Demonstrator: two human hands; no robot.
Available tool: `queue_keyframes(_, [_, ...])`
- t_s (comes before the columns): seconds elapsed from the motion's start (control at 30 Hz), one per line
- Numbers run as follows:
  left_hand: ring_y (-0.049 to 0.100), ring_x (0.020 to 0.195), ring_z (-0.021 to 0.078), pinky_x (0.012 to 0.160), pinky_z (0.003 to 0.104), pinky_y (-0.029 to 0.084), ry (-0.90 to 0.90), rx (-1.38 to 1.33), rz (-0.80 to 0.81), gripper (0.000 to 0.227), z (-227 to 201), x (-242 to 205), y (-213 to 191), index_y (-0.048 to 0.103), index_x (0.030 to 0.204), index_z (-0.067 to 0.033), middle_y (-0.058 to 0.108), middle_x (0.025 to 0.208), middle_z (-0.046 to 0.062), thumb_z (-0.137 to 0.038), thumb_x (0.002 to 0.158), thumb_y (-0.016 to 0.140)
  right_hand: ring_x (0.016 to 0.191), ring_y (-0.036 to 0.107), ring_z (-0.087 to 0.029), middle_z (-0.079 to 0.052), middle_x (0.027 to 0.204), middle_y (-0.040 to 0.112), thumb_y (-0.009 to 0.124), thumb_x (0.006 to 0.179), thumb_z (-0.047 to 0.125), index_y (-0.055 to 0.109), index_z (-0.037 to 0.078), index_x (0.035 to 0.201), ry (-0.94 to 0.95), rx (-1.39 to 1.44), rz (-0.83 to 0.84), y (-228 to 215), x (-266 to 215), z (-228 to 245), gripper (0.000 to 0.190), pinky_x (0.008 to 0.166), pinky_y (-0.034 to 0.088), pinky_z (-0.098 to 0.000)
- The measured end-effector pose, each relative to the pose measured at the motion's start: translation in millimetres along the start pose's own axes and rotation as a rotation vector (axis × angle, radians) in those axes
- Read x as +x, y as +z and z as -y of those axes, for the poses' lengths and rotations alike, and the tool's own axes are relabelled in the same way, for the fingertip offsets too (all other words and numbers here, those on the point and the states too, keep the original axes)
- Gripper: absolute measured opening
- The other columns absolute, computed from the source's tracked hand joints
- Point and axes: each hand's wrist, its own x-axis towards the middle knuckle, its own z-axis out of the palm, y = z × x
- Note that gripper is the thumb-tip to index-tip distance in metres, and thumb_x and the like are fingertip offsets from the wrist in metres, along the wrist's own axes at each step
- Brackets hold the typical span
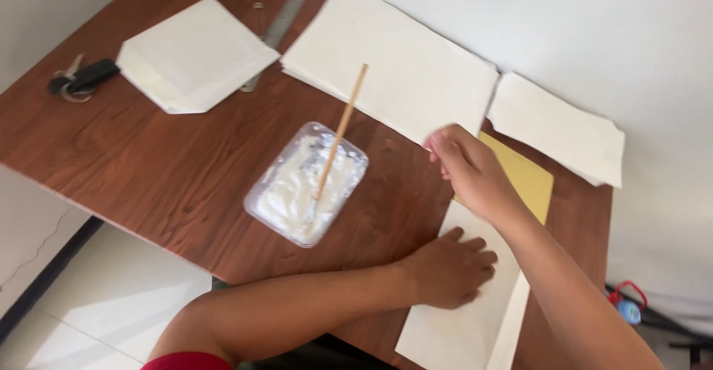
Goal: Manually folding and gluing paper to construct a paper bag.
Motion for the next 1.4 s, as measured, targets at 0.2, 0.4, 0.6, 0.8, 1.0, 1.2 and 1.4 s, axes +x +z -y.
queue_keyframes(0.2, [0.056, 0.129, 0.0214, 0.097, 0.046, 0.044, 0.005, -0.029, -0.035, 0.038, 0.9, 3.4, 21.9, 0.073, 0.111, -0.0174, 0.064, 0.137, 0.000, -0.045, 0.089, 0.059, 0.059, 0.028, -0.013, 0.001, 0.072, 0.034, 0.037, 0.099, 0.065, 0.066, 0.010, 0.114, 0.331, 0.003, 0.276, 58.6, 83.8, 66.6, 0.064, 0.059, 0.027, -0.0281])
queue_keyframes(0.4, [0.067, 0.108, 0.0183, 0.111, 0.045, 0.041, -0.002, -0.079, 0.020, 0.036, 1.3, 9.3, 13.9, 0.071, 0.116, -0.0167, 0.076, 0.102, -0.006, -0.040, 0.092, 0.056, 0.059, 0.033, -0.010, 0.004, 0.071, 0.041, 0.064, 0.100, 0.027, 0.079, 0.015, 0.106, 0.174, 0.248, 0.188, 86.9, 108.9, 70.6, 0.020, 0.057, 0.030, -0.0240])
queue_keyframes(0.6, [0.063, 0.108, 0.0154, 0.089, 0.039, 0.044, -0.031, -0.024, 0.006, 0.027, -2.6, 11.7, 15.3, 0.075, 0.092, -0.0222, 0.072, 0.105, -0.009, -0.043, 0.092, 0.058, 0.058, 0.040, -0.008, -0.002, 0.069, 0.046, 0.056, 0.110, 0.027, 0.063, 0.005, 0.090, -0.203, 0.458, 0.090, 72.0, 103.6, 57.7, 0.030, 0.050, 0.031, -0.0199])
queue_keyframes(0.8, [0.057, 0.118, 0.0114, 0.086, 0.036, 0.046, -0.038, 0.083, -0.080, 0.032, -3.5, 14.2, 30.0, 0.075, 0.103, -0.0270, 0.069, 0.111, -0.017, -0.051, 0.088, 0.061, 0.063, 0.056, -0.015, -0.008, 0.079, 0.061, 0.034, 0.121, 0.029, 0.050, 0.002, 0.098, -0.697, -0.047, -0.349, 49.2, 45.1, 71.3, 0.039, 0.060, 0.043, -0.0285])
queue_keyframes(1.0, [0.060, 0.109, 0.0148, 0.084, 0.038, 0.044, -0.048, -0.029, -0.053, 0.024, -0.4, 10.7, 14.0, 0.072, 0.089, -0.0231, 0.069, 0.105, -0.011, -0.046, 0.088, 0.066, 0.062, 0.057, -0.016, -0.007, 0.075, 0.059, 0.038, 0.119, 0.023, 0.053, 0.000, 0.098, -0.816, -0.071, -0.360, 55.5, 33.7, 61.7, 0.034, 0.058, 0.044, -0.0286])
queue_keyframes(1.2, [0.058, 0.110, 0.0150, 0.084, 0.038, 0.043, -0.043, -0.011, -0.059, 0.023, 1.2, 10.0, 13.0, 0.073, 0.080, -0.0240, 0.069, 0.104, -0.012, -0.045, 0.088, 0.066, 0.063, 0.059, -0.015, -0.007, 0.074, 0.059, 0.046, 0.116, 0.028, 0.054, 0.002, 0.097, -0.746, -0.043, -0.326, 53.5, 21.8, 67.4, 0.034, 0.057, 0.047, -0.0267])
queue_keyframes(1.4, [0.059, 0.111, 0.0135, 0.087, 0.038, 0.045, -0.033, 0.002, -0.072, 0.027, 1.1, 10.6, 14.7, 0.074, 0.077, -0.0242, 0.069, 0.100, -0.013, -0.047, 0.088, 0.065, 0.056, 0.053, -0.015, -0.008, 0.077, 0.058, 0.045, 0.119, 0.025, 0.048, 0.002, 0.096, -0.713, 0.090, -0.528, 49.5, 21.1, 55.9, 0.032, 0.049, 0.040, -0.0258])
